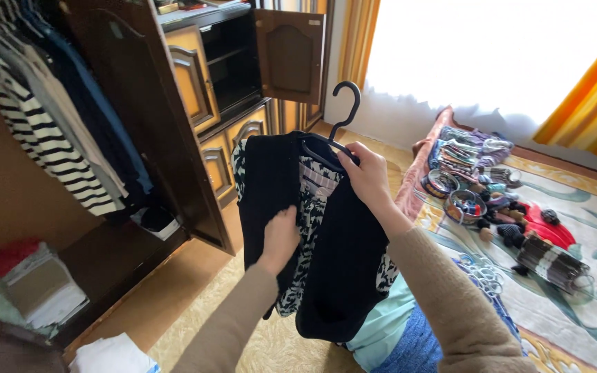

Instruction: The person picks up several garments on hangers from a pile on the bed and hangs them one by one into an open wardrobe. Items handled include a gray cardigan, a striped top, a black and white patterned top, a blue top, and a light green top. The person places each garment on the wardrobe rod and adjusts spacing.

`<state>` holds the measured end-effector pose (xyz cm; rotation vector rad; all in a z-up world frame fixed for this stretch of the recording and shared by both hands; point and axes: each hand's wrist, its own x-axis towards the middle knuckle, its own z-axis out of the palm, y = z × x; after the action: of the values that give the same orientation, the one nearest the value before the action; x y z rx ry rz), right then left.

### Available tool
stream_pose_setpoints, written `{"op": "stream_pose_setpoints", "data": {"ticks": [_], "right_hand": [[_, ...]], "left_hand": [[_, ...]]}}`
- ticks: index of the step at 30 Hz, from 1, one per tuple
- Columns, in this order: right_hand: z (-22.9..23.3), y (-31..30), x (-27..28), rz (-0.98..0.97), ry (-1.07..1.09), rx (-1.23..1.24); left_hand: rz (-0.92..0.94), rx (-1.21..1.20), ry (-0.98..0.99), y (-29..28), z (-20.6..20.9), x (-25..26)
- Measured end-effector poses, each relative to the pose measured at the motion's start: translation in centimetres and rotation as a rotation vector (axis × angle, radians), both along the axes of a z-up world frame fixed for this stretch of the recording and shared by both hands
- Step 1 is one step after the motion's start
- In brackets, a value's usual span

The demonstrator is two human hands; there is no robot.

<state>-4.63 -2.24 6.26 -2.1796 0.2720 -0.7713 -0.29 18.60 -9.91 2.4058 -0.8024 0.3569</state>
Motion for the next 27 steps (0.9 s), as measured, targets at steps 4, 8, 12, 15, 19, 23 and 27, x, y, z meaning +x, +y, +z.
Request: {"op": "stream_pose_setpoints", "data": {"ticks": [4,8,12,15,19,23,27], "right_hand": [[-0.1,1.4,1.1,0.021,-0.013,0.028],[-0.4,2.4,3.4,0.05,-0.029,0.025],[0.5,5.1,4.4,0.058,-0.046,0.021],[0.5,6.9,5.8,0.067,-0.031,0.019],[1.0,10.0,7.3,0.098,0.0,0.038],[0.6,12.3,9.2,0.141,-0.023,0.041],[0.4,14.6,11.3,0.159,-0.032,0.029]], "left_hand": [[0.033,-0.036,0.12,3.3,-0.4,-0.1],[0.001,0.094,0.064,7.3,-1.2,2.6],[-0.205,0.056,0.07,10.6,-1.8,4.2],[-0.342,-0.208,0.297,11.3,-2.9,5.0],[-0.357,-0.158,0.218,11.9,0.6,5.2],[-0.384,-0.419,0.153,11.6,4.4,5.7],[-0.392,-0.533,0.23,12.2,8.6,5.5]]}}
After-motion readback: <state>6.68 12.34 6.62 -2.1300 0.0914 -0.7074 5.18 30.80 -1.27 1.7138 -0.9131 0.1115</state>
